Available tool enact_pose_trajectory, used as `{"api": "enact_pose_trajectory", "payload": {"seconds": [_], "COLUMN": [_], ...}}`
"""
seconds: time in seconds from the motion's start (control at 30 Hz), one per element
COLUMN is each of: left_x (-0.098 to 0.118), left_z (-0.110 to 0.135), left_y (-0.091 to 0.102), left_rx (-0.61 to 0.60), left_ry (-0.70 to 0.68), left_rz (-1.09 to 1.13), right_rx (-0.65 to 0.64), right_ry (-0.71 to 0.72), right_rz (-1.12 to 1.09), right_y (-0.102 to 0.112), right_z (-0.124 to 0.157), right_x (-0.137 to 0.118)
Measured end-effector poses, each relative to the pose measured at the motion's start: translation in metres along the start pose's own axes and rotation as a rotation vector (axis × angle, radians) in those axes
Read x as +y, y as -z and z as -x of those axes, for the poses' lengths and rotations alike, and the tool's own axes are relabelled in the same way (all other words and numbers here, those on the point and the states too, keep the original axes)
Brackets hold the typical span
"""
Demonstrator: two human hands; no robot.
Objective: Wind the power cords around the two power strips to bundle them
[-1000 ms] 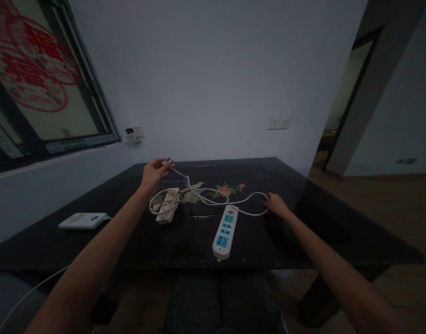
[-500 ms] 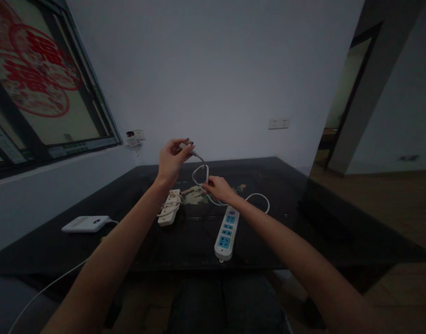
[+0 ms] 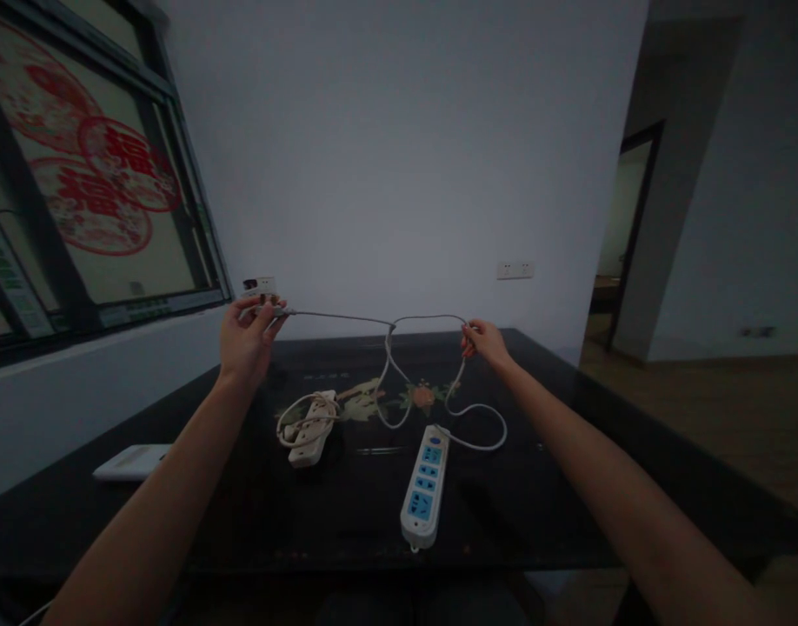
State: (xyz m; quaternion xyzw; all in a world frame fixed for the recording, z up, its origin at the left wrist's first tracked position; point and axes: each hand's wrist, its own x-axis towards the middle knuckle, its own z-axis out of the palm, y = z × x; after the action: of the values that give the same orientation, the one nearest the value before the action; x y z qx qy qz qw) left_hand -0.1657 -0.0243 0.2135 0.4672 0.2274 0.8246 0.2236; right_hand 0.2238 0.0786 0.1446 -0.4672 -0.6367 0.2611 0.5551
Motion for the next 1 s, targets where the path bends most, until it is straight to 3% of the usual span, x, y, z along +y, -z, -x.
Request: {"api": "enact_pose_trajectory", "payload": {"seconds": [0.33, 0.5, 0.73, 0.8, 0.93, 1.0], "left_x": [0.005, 0.005, 0.008, 0.004, -0.020, -0.037], "left_z": [-0.022, -0.007, 0.062, 0.085, 0.126, 0.143], "left_y": [0.020, 0.023, 0.015, 0.019, 0.035, 0.042], "left_rx": [0.137, 0.103, -0.305, -0.520, -1.075, -1.229], "left_ry": [-0.063, -0.043, -0.106, -0.141, -0.416, -0.471], "left_rz": [0.060, 0.032, -0.177, -0.368, -0.786, -0.882], "right_rx": [0.099, 0.131, 0.107, 0.086, 0.056, 0.043], "right_ry": [-0.039, -0.083, -0.054, -0.031, 0.029, 0.070], "right_rz": [0.187, 0.282, 0.279, 0.258, 0.205, 0.179], "right_y": [0.037, 0.042, 0.029, 0.024, 0.015, 0.012], "right_z": [-0.008, -0.002, 0.003, 0.003, 0.007, 0.011], "right_x": [0.031, 0.047, 0.040, 0.034, 0.020, 0.013]}}
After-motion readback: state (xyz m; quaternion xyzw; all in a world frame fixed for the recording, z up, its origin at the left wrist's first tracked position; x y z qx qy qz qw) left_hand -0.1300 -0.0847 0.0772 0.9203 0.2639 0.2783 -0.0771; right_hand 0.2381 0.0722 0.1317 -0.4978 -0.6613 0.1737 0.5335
